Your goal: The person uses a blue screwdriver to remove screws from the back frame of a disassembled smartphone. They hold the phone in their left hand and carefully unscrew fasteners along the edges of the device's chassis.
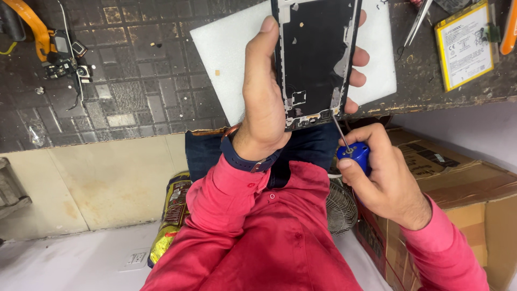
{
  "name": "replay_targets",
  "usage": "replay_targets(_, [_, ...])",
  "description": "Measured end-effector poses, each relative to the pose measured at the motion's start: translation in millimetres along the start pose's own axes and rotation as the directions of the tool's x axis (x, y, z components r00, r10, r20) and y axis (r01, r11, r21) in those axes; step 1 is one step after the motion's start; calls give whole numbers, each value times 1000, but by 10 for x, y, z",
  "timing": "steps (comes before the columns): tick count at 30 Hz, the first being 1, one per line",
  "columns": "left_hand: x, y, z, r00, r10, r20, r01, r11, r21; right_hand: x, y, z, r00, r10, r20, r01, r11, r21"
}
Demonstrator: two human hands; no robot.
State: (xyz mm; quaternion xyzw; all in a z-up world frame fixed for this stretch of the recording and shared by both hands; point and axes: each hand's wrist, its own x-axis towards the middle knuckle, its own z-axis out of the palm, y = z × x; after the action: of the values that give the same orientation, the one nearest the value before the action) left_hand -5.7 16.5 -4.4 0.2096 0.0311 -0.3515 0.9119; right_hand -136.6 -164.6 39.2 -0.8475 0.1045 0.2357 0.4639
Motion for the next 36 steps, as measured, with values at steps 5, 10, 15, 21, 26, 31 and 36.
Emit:
replay_targets(5, [-6,2,7,1000,6,-9,-6,1000,-10,34,-2,-26,994,-108,-15,106,991,-87])
replay_targets(10, [-7,7,5,1000,10,-15,-10,1000,-13,74,-10,-45,993,-118,3,118,986,-120])
replay_targets(15, [-1,6,-1,1000,9,-19,-10,999,-35,107,-34,-39,994,-107,14,108,986,-126])
replay_targets(21, [-5,10,-8,999,18,-32,-18,1000,-15,126,-59,-38,995,-97,24,100,986,-133])
replay_targets(26, [-5,2,-18,999,27,-25,-28,1000,-15,140,-63,-28,994,-103,30,106,987,-123])
replay_targets(31, [0,-6,-22,999,27,-29,-27,999,-32,154,-70,-29,997,-60,43,65,992,-112])
replay_targets(36, [5,-6,-35,999,28,-31,-29,999,-36,171,-72,-25,994,-94,47,99,990,-101])
